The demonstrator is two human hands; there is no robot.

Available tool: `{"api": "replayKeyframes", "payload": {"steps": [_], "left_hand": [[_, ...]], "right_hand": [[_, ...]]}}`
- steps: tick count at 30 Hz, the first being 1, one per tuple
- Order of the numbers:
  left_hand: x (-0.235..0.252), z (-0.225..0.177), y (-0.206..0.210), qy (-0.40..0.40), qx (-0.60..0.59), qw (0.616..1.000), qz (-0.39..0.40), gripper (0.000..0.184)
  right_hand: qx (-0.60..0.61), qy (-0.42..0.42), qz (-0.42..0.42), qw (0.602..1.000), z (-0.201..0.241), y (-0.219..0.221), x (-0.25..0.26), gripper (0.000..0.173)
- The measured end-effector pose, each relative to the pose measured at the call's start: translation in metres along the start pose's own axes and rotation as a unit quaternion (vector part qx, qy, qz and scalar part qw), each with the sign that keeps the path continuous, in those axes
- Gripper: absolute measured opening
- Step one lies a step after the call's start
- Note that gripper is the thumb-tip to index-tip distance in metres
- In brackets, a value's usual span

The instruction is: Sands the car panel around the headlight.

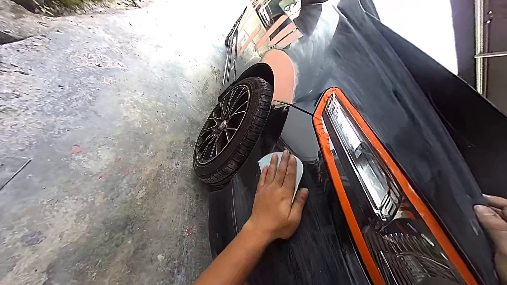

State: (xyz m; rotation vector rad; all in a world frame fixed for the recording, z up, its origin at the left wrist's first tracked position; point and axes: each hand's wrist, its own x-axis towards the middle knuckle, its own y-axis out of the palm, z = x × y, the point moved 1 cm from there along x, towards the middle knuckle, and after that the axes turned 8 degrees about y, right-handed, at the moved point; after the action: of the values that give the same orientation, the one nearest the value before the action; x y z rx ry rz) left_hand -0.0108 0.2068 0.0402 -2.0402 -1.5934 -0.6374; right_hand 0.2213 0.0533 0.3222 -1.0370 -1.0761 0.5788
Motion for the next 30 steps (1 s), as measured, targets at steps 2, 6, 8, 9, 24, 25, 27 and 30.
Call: {"api": "replayKeyframes", "payload": {"steps": [2, 6, 8, 9, 24, 25, 27, 30], "left_hand": [[0.048, 0.031, -0.01, -0.011, 0.018, 1.0, 0.006, 0.068], [0.044, 0.0, -0.015, 0.015, 0.033, 0.999, -0.01, 0.068], [0.014, -0.023, -0.004, 0.04, 0.015, 0.999, -0.005, 0.069], [0.016, -0.019, -0.002, 0.045, 0.017, 0.999, 0.002, 0.068], [0.094, 0.028, -0.015, 0.075, 0.062, 0.994, 0.042, 0.068], [0.086, 0.019, -0.015, 0.076, 0.062, 0.995, 0.034, 0.067], [0.042, -0.011, -0.01, 0.096, 0.046, 0.994, 0.029, 0.067], [0.024, -0.01, -0.003, 0.118, 0.03, 0.992, 0.033, 0.065]], "right_hand": [[-0.017, 0.005, -0.005, 1.0, -0.002, -0.002, 0.001, 0.049], [-0.028, 0.004, -0.006, 1.0, -0.006, -0.003, 0.001, 0.052], [-0.032, -0.002, -0.006, 0.999, -0.009, -0.003, 0.003, 0.056], [-0.037, 0.0, -0.009, 0.999, -0.009, -0.003, 0.004, 0.057], [-0.062, 0.056, -0.038, 0.996, 0.005, 0.001, -0.011, 0.061], [-0.058, 0.056, -0.036, 0.996, 0.007, 0.001, -0.012, 0.06], [-0.044, 0.051, -0.041, 0.997, 0.003, 0.002, -0.011, 0.059], [-0.048, 0.045, -0.053, 0.996, 0.0, 0.003, -0.008, 0.06]]}}
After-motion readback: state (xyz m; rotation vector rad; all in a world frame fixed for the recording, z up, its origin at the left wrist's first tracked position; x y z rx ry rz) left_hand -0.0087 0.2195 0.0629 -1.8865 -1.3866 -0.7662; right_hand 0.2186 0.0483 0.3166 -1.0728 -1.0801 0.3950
